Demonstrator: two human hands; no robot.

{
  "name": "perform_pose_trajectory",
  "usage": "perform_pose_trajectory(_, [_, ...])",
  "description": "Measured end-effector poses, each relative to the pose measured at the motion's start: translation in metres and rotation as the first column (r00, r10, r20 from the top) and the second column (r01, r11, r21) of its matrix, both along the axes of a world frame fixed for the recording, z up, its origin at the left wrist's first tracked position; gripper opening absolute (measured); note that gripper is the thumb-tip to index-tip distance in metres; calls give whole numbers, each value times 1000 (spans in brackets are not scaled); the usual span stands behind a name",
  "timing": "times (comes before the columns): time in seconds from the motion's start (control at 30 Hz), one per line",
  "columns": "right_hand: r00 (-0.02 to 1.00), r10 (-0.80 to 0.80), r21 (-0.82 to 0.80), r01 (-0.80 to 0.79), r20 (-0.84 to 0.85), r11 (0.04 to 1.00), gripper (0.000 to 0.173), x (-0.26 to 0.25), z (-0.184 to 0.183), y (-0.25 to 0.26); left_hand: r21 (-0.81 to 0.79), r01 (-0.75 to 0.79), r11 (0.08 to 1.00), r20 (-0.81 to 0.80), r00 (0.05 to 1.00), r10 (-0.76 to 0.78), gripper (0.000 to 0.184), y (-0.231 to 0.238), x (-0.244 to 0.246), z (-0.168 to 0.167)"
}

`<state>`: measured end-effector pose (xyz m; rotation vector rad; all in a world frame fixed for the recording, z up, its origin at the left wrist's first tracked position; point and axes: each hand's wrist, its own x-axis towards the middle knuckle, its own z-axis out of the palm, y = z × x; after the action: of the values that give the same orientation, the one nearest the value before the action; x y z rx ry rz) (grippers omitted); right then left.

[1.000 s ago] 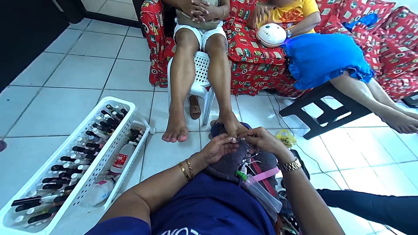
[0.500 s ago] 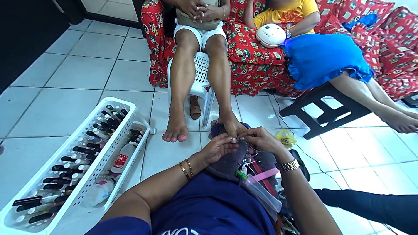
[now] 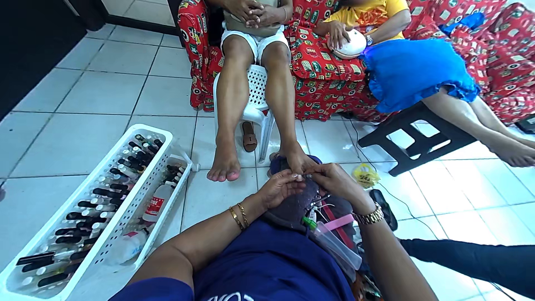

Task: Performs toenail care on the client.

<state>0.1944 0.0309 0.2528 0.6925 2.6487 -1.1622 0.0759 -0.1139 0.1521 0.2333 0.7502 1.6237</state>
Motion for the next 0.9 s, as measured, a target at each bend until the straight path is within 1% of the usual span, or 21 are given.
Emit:
perform_pose_trajectory(0.07, [1000,-14,23,14,2,1000,23,0,-1,-3,3,4,1000,1,1000,-4,14,0,0,0])
perform_pose_trajectory(0.13, [1000,-9,6,9,-19,1000,22,0,-5,-1,6,8,1000,-8,1000,-8,15,-1,0,-1])
perform_pose_trajectory(0.27, [995,41,-86,-49,-96,995,21,3,-15,14,10,8,1000,5,1000,-8,16,-1,1,-2])
perform_pose_trajectory(0.37, [993,66,-156,-81,-100,985,21,6,-14,20,12,3,1000,10,1000,-3,15,-2,0,-3])
perform_pose_trajectory(0.43, [994,70,-131,-80,-81,988,21,5,-11,18,8,-2,1000,12,1000,2,15,-2,0,-2])
perform_pose_trajectory(0.57, [998,61,-11,-62,-29,998,23,2,-5,9,8,-1,1000,-21,1000,1,16,-2,2,-1])
perform_pose_trajectory(0.7, [999,44,0,-44,-6,999,24,0,-5,6,13,5,1000,-51,999,-5,18,-1,2,-2])
perform_pose_trajectory(0.8, [999,52,-26,-52,-8,998,23,-2,-10,9,18,4,1000,-63,998,-3,19,-2,2,-2])
perform_pose_trajectory(0.9, [994,77,-139,-87,-76,986,23,2,-16,19,22,14,1000,-60,998,-13,19,-2,1,-3])
